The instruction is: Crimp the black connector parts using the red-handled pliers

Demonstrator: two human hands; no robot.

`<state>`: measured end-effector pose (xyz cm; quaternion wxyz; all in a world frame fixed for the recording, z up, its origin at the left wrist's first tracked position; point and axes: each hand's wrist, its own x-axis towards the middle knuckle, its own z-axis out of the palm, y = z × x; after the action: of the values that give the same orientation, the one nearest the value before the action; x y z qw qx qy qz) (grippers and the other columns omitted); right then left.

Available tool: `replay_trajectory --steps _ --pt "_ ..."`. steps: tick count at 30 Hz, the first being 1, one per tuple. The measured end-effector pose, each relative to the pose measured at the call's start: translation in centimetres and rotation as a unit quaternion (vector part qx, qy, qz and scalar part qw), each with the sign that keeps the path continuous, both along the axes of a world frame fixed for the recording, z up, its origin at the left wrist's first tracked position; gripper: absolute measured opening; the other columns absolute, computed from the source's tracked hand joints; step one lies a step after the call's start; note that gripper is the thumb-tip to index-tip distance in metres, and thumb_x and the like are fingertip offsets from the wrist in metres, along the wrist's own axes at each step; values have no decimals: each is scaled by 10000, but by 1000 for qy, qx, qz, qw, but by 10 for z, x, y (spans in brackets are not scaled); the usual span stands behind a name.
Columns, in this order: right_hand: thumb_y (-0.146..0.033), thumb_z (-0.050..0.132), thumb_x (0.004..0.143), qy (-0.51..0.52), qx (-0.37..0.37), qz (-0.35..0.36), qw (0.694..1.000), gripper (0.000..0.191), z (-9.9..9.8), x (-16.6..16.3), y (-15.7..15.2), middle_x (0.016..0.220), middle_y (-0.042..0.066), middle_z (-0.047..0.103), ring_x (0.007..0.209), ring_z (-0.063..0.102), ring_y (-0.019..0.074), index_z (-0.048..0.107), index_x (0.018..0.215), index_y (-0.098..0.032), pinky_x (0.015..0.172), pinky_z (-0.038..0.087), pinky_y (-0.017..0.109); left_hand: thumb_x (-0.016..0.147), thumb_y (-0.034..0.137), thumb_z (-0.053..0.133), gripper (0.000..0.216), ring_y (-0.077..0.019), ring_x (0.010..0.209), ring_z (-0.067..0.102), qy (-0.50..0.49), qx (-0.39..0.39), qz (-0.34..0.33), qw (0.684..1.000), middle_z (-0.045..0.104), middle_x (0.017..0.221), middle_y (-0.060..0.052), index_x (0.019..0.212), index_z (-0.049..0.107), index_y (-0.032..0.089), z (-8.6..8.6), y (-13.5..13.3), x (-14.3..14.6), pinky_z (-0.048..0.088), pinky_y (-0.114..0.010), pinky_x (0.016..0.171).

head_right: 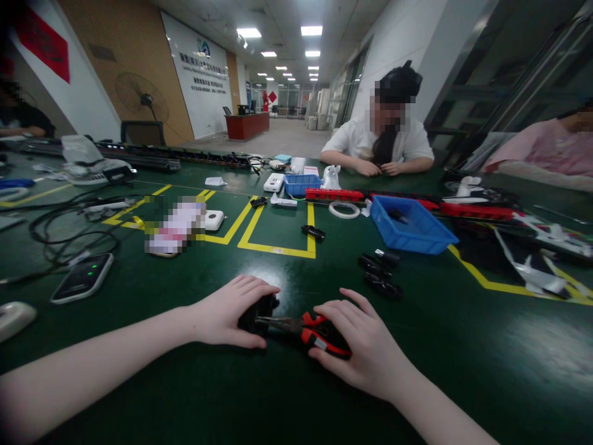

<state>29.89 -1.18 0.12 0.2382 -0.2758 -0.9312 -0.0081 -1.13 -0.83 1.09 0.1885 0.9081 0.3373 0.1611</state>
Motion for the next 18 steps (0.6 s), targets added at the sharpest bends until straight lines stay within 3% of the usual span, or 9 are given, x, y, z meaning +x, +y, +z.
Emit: replay_trajectory --steps 18 --pt "-358 681 852 -3 -47 6 999 458 5 6 4 1106 80 732 1014 705 250 544 1270 -229 1113 404 564 826 603 691 767 -331 1214 551 0 -9 -9 1000 591 1341 -128 1421 426 197 1 0 0 420 -462 1014"
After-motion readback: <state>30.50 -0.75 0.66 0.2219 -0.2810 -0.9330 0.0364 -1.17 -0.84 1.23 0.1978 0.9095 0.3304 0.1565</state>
